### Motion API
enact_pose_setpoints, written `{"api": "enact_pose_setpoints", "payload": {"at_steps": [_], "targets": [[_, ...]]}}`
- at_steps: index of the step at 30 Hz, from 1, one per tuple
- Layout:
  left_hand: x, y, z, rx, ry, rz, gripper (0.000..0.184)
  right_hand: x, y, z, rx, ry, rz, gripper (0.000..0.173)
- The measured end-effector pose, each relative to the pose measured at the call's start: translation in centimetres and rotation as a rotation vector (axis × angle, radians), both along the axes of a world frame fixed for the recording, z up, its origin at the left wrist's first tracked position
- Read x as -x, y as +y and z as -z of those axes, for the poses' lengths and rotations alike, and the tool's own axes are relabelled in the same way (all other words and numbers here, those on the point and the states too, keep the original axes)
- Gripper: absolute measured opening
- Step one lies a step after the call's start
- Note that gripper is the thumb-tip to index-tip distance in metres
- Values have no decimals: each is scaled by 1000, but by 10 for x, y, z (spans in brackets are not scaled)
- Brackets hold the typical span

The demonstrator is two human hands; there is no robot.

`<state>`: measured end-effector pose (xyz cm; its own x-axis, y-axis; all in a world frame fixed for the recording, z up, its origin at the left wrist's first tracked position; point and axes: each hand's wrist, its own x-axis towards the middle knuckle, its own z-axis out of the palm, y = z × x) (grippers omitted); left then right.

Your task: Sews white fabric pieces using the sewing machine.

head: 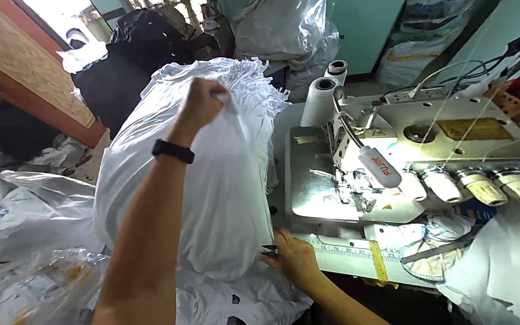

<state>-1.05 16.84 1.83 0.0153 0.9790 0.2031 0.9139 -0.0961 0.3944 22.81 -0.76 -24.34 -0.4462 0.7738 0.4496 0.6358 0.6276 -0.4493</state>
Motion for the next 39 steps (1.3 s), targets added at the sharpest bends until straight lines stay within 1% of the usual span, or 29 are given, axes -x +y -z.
{"api": "enact_pose_setpoints", "payload": {"at_steps": [1, 2, 3, 4, 5, 6, 7, 9, 11, 12, 13, 15, 16, 17, 18, 19, 20, 21, 22, 23, 24, 25, 26, 28, 30, 32, 34, 37, 39], "targets": [[-10, -7, -14, -112, -163, 52, 25, -3, 1, -5, 74, 12, -77, 46], [-19, -10, -26, -212, -347, 135, 21, -9, 4, -11, 205, 74, -183, 32], [-30, -13, -35, -281, -529, 220, 19, -20, 7, -20, 400, 181, -310, 21], [-40, -15, -43, -325, -687, 284, 18, -35, 10, -30, 653, 318, -461, 16], [-51, -17, -49, -355, -807, 310, 22, -52, 9, -41, 872, 481, -598, 8], [-60, -22, -53, -380, -855, 292, 25, -70, 3, -49, 1018, 626, -734, 3], [-68, -25, -55, -409, -864, 253, 27, -89, -3, -55, 1071, 696, -872, 5], [-82, -33, -49, -435, -829, 194, 22, -125, -18, -56, 1086, 690, -1036, 12], [-89, -39, -20, -386, -850, 314, 20, -150, -33, -48, 1134, 532, -1021, 17], [-93, -43, 2, -321, -874, 377, 21, -159, -39, -41, 1170, 366, -944, 17], [-96, -46, 27, -232, -905, 433, 22, -162, -44, -36, 1197, 123, -819, 21], [-104, -53, 72, -44, -930, 452, 20, -157, -47, -31, 1235, -425, -542, 32], [-107, -60, 89, 27, -914, 446, 19, -154, -48, -25, 1230, -606, -434, 35], [-108, -70, 99, 82, -886, 454, 16, -153, -47, -23, 1233, -728, -376, 38], [-108, -78, 106, 111, -850, 459, 14, -152, -42, -24, 1239, -778, -366, 40], [-107, -85, 110, 120, -808, 451, 12, -151, -35, -29, 1233, -739, -389, 42], [-107, -91, 110, 115, -772, 435, 11, -152, -27, -36, 1195, -606, -426, 41], [-108, -96, 107, 101, -744, 419, 10, -152, -20, -42, 1105, -407, -463, 39], [-109, -100, 105, 73, -724, 410, 9, -151, -14, -47, 961, -174, -488, 34], [-109, -103, 104, 32, -713, 422, 8, -146, -9, -50, 753, 69, -479, 30], [-110, -107, 102, -3, -700, 453, 8, -134, -3, -55, 532, 275, -420, 30], [-112, -109, 101, -35, -695, 483, 8, -121, 4, -63, 359, 422, -325, 32], [-114, -112, 102, -73, -683, 514, 10, -108, 10, -75, 229, 515, -211, 32], [-120, -120, 103, -124, -704, 546, 12, -87, 19, -95, 44, 608, -16, 36], [-127, -130, 101, -140, -717, 577, 7, -72, 27, -108, -71, 654, 13, 37], [-132, -139, 97, -174, -687, 580, 8, -65, 36, -112, -123, 737, -112, 27], [-129, -147, 92, -223, -661, 564, 9, -65, 43, -115, -43, 828, -321, 17], [-115, -148, 91, -244, -719, 520, 7, -78, 40, -99, 207, 823, -621, 22], [-109, -147, 99, -215, -774, 487, 11, -84, 33, -76, 253, 789, -674, 24]]}}
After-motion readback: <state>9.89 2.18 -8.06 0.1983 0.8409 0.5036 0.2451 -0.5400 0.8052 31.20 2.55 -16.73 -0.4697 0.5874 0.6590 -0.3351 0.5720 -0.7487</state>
